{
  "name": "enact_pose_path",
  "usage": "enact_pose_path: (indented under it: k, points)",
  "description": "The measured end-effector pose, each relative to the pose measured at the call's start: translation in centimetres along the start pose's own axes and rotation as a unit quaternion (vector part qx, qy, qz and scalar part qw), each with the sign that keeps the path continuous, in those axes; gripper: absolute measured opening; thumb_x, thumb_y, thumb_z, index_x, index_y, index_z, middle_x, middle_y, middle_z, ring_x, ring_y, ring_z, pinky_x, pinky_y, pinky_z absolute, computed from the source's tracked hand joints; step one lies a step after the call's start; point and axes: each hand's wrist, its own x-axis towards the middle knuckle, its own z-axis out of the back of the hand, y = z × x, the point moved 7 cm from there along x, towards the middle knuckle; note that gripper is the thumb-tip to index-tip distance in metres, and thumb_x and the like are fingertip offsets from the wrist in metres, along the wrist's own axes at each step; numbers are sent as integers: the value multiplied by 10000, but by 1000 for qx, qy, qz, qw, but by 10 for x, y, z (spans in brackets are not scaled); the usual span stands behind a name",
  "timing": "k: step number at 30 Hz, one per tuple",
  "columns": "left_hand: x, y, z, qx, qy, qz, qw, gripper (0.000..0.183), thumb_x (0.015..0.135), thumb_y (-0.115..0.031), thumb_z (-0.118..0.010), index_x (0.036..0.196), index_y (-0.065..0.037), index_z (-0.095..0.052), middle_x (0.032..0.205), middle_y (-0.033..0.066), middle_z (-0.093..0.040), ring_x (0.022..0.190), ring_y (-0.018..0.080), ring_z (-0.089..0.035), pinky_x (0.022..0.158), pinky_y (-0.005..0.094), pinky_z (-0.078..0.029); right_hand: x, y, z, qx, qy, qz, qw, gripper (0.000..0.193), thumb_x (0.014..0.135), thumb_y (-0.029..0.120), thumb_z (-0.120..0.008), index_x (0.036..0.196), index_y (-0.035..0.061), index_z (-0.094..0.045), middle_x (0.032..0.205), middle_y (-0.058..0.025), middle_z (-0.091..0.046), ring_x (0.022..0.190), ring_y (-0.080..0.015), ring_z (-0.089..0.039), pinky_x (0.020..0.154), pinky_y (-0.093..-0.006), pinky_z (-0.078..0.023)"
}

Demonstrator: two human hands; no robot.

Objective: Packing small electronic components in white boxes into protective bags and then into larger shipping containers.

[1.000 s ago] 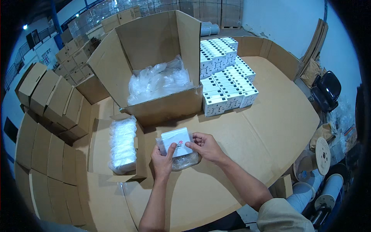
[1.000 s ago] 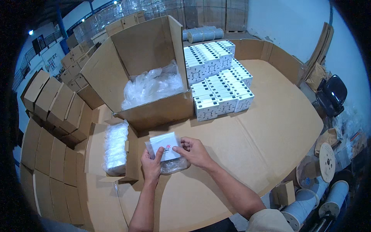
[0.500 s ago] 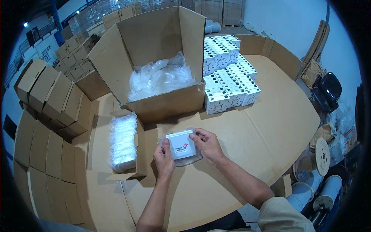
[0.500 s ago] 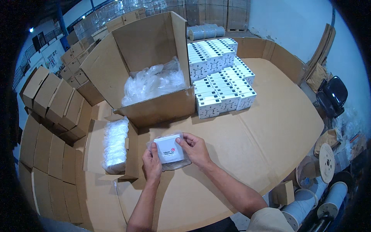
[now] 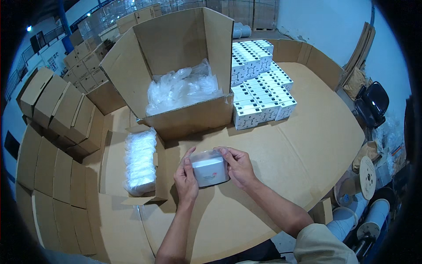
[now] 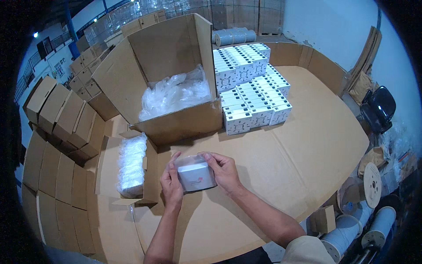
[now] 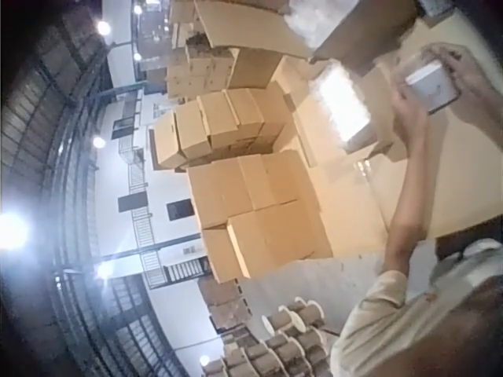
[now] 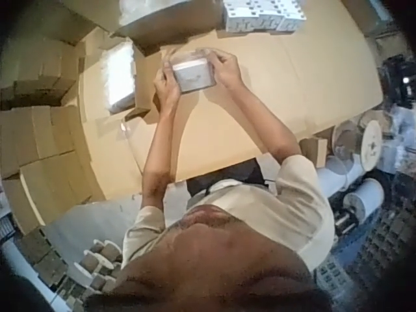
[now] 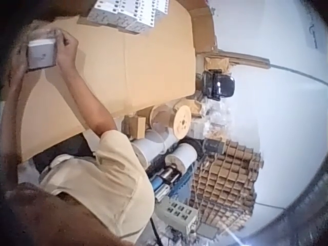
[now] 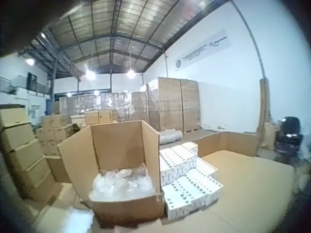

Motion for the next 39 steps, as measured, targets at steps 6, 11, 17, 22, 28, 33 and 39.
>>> enact_pose_path:
  k: [6, 11, 17, 22, 28, 33, 39]
  points:
    - [1, 1, 6, -38, 19, -4, 999, 494, 1120, -401, -417, 1369, -38, -639, 1202, 100, -709, 1132, 154, -600, 1022, 330, -455, -3, 21, -6, 21, 58, 42, 997, 331, 1057, 239, -593, 1207, -39, -694, 1207, -147, -707, 1170, -200, -617, 1052, -386, -481]
    - [4, 12, -3, -168, 33, 20, 985, 527, 1109, -437, -427, 1413, -40, -592, 1216, 130, -701, 1147, 173, -610, 1038, 337, -466, -2, 18, -10, 21, 61, 27, 998, 340, 1060, 254, -586, 1210, -31, -695, 1261, -158, -689, 1205, -212, -610, 1065, -388, -478]
    - [8, 21, -10, -290, 55, 23, 955, 549, 1106, -433, -413, 1439, -10, -517, 1313, 160, -653, 1233, 231, -598, 1104, 395, -454, 3, 17, -9, 9, 98, 18, 995, 475, 996, 199, -683, 1401, -15, -556, 1319, -164, -653, 1232, -213, -598, 1087, -387, -468]
    - [11, 24, -8, -350, 51, 45, 934, 552, 1101, -432, -420, 1451, -11, -480, 1374, 170, -610, 1299, 238, -554, 1135, 416, -430, -1, 23, -17, -121, 149, 55, 980, 702, 896, 3, -761, 1509, 18, -420, 1354, -127, -609, 1229, -193, -594, 1085, -370, -478]
    - [17, 19, -8, -322, 91, 7, 942, 603, 1068, -439, -515, 1486, -12, -437, 1349, 165, -626, 1292, 241, -561, 1125, 402, -435, 4, 13, -12, -150, 134, 27, 979, 667, 888, -49, -742, 1484, 19, -453, 1335, -88, -605, 1202, -171, -605, 1051, -341, -507]
    - [14, 1, -6, -196, 118, 17, 973, 643, 950, -270, -753, 1466, -9, -473, 1320, 139, -649, 1216, 207, -605, 1051, 347, -478, 1, 24, -12, -155, 133, -3, 979, 563, 914, 12, -747, 1430, 25, -523, 1208, -56, -668, 1068, -123, -640, 936, -293, -544]
    - [12, 14, -6, -84, 142, 68, 984, 347, 906, -99, -781, 1232, -21, -692, 1188, 94, -714, 1063, 142, -643, 918, 301, -519, 3, 26, -5, -170, 151, 28, 973, 324, 929, 43, -741, 1242, 2, -667, 1112, -40, -697, 1007, -111, -652, 853, -270, -549]
